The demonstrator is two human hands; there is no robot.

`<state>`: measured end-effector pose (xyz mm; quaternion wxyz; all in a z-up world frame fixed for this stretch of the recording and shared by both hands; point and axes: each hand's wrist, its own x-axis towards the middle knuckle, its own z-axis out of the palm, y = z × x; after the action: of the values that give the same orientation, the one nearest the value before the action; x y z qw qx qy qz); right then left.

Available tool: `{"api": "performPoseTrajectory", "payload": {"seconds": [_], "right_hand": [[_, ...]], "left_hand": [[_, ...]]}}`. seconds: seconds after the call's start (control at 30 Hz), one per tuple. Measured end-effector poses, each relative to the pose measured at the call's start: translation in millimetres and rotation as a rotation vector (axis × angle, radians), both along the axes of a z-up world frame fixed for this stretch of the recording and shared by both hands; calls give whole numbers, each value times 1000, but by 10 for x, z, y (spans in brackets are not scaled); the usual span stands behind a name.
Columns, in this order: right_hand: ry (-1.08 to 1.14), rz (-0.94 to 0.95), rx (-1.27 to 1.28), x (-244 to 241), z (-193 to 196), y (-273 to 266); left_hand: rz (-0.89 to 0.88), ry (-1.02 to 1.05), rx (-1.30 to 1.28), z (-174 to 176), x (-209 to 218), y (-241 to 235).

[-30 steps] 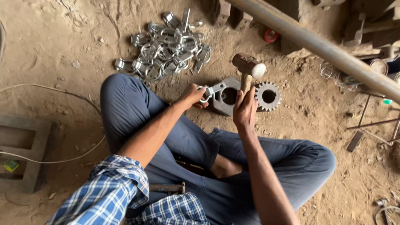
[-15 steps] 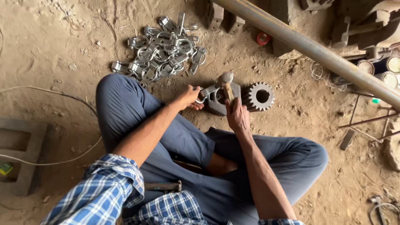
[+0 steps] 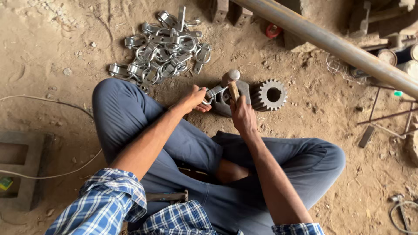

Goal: The person uses a hammer to drive pins into metal components while sitting on the ground.

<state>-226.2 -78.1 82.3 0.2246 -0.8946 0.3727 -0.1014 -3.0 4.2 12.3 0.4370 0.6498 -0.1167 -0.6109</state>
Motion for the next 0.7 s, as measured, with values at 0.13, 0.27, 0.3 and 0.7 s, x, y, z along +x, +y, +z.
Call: {"api": "performPoseTrajectory", "payload": {"seconds": [0.13, 0.27, 0.3, 0.7], "right_hand": [[4, -15, -10, -38, -69, 33], [-55, 1, -8, 1, 74, -79], [-26, -27, 23, -23, 97, -82], [95, 114, -163, -189, -292, -231]], "left_hand": [[23, 4, -3, -42, -32, 60], [14, -28, 7, 66, 33, -12], [30, -39, 11, 67, 13, 9], [0, 24, -5, -356, -22, -109]]}}
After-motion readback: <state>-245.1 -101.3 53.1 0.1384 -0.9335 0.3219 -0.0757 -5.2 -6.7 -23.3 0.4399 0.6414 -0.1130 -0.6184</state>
